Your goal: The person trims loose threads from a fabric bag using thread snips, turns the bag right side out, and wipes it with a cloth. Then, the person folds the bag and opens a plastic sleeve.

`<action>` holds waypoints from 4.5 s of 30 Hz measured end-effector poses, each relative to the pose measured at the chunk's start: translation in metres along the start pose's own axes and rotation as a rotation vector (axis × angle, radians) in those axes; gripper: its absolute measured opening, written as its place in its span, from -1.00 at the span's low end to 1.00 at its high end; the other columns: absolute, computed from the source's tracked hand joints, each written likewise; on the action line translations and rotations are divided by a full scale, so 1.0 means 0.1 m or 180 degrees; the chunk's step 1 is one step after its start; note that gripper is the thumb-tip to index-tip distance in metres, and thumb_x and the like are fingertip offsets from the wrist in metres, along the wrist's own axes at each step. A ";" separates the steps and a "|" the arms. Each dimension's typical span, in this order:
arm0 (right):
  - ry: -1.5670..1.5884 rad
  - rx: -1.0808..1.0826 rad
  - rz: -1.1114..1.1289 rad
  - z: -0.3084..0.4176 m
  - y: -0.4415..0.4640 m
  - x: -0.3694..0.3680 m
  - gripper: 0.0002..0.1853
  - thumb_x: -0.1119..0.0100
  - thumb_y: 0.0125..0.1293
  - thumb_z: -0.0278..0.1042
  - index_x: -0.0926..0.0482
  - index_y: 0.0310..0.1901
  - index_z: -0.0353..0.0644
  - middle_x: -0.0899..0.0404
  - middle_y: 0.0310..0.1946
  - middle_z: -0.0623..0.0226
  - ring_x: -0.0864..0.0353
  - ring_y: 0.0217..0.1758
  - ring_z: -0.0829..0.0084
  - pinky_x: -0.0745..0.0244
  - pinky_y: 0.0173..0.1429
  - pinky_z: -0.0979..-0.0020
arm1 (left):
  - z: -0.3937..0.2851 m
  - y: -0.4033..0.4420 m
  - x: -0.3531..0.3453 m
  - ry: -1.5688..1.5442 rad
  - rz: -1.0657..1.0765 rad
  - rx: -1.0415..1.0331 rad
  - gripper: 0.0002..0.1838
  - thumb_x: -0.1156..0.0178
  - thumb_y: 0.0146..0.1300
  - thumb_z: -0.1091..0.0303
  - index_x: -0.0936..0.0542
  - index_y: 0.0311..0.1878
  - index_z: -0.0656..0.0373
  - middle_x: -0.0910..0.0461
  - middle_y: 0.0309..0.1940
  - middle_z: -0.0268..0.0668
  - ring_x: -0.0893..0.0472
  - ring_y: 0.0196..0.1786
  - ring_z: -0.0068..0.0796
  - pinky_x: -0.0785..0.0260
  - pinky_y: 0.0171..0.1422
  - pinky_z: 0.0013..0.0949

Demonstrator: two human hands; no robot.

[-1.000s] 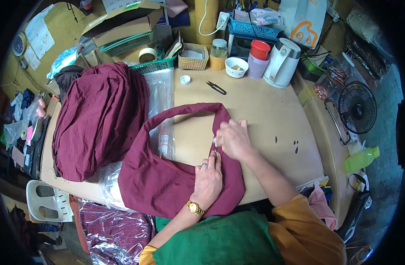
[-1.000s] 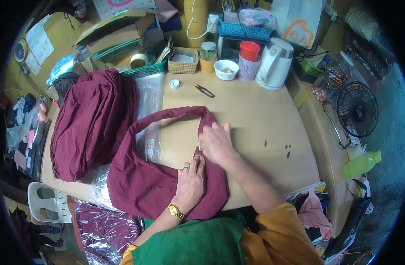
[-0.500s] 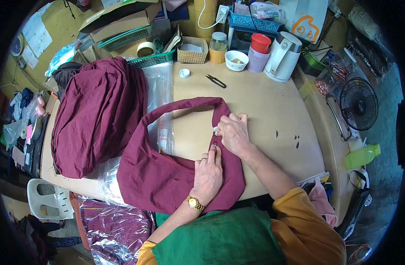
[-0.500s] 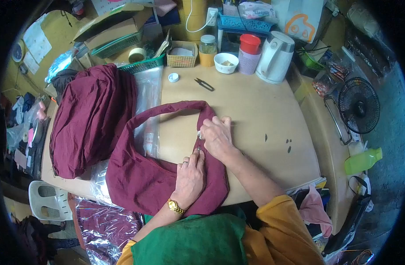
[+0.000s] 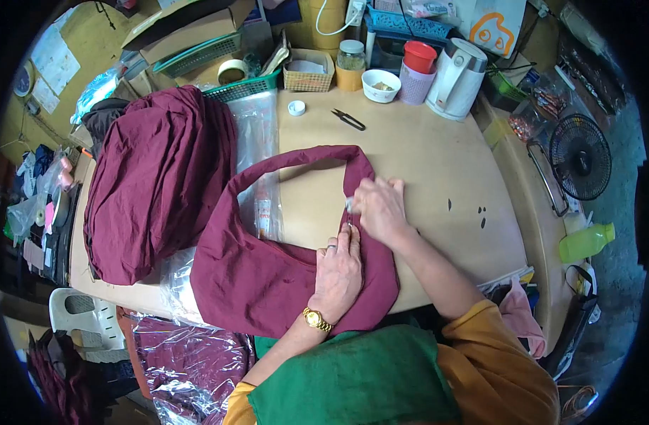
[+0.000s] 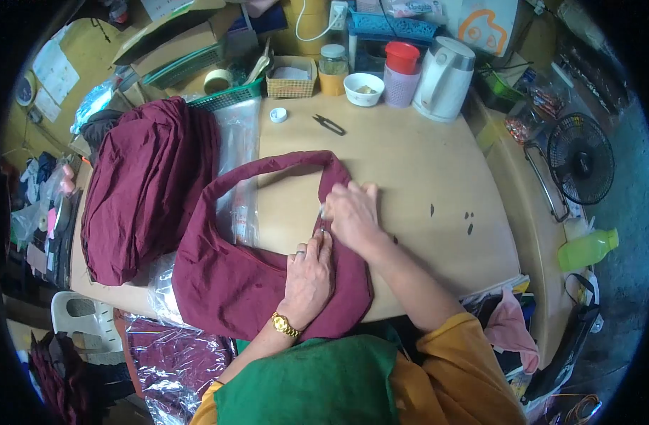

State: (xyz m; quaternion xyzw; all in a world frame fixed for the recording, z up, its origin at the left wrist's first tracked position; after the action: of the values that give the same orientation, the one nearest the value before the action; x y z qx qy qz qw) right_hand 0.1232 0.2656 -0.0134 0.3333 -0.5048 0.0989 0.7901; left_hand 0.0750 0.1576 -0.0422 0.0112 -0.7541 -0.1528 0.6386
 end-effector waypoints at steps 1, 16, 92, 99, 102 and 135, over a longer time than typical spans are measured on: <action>-0.0054 0.0004 -0.0198 -0.10 0.07 0.01 -0.91 -0.26 0.07 -0.45 -0.66 -0.53 -0.03 -0.54 -0.40 0.41 -0.50 -0.20 0.29 -0.14 0.06 0.12 | 0.00 0.02 0.04 -0.0039 -0.0086 0.0015 -0.45 0.00 0.27 0.41 -0.39 0.34 0.39 -0.44 0.25 -0.05 -0.53 0.01 -0.24 -0.40 0.00 -0.21; 0.0026 0.0199 0.0467 0.15 0.08 0.03 -0.98 -0.29 0.04 -0.44 -0.66 -0.49 -0.07 -0.60 -0.32 0.36 -0.52 -0.14 0.26 -0.16 0.07 0.13 | 0.02 0.02 -0.02 -0.0157 0.0013 0.0030 -0.41 -0.06 0.23 0.44 -0.37 0.36 0.35 -0.41 0.24 -0.04 -0.49 0.09 -0.11 -0.40 0.11 -0.12; 0.0424 -0.0847 0.0140 -1.42 1.36 -0.36 -0.82 -0.04 0.43 -0.38 -0.59 -0.14 -0.29 -0.62 -0.19 -0.01 -0.64 -0.11 0.04 -0.53 0.05 0.14 | 0.93 0.61 -0.48 -0.4225 -0.0516 0.1338 -0.85 -0.16 0.43 0.50 -0.60 -0.30 0.33 -0.64 -0.49 -0.35 -0.56 -0.44 -0.68 -0.46 -0.29 -0.53; 0.0831 -0.0247 0.0512 -0.35 0.29 0.46 -0.73 -0.19 0.39 -0.18 -0.55 -0.02 -0.18 -0.65 -0.24 0.01 -0.68 -0.14 0.08 -0.51 -0.02 0.10 | 0.89 0.62 -0.48 -0.4130 -0.0232 0.1414 -0.88 -0.12 0.45 0.52 -0.57 -0.23 0.35 -0.65 -0.39 -0.33 -0.60 -0.36 -0.63 -0.51 -0.17 -0.53; 0.0270 -0.0232 0.0901 -0.20 -0.02 0.39 -0.63 -0.23 0.35 -0.08 -0.52 -0.09 -0.27 -0.63 -0.31 -0.04 -0.67 -0.09 0.00 -0.54 0.00 0.10 | 0.92 0.62 -0.46 -0.4168 -0.0525 0.1408 -0.84 -0.16 0.42 0.49 -0.60 -0.32 0.33 -0.64 -0.52 -0.35 -0.56 -0.47 -0.67 -0.46 -0.32 -0.50; 0.1051 -0.0928 -0.0109 -1.23 0.38 0.30 -0.61 -0.30 0.31 -0.07 -0.65 -0.24 -0.34 -0.67 -0.39 -0.01 -0.68 -0.30 0.07 -0.49 -0.17 0.11 | 1.10 0.57 -0.15 -0.5390 -0.1922 0.1664 -0.85 -0.21 0.44 0.31 -0.47 -0.13 0.13 -0.55 -0.45 -0.37 -0.55 -0.44 -0.59 -0.51 -0.28 -0.52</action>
State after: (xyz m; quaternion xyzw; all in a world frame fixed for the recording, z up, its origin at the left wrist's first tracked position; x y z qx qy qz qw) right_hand 0.2088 0.3660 -0.0042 0.2034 -0.3718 0.0647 0.9034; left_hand -0.0189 0.2386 -0.0576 0.2347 -0.9437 -0.0951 -0.2129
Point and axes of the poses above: each hand's wrist, its own y-axis towards the middle knuckle, its own x-axis out of the back of the hand, z = x × y, the point moved 10 cm from there along y, towards the middle knuckle
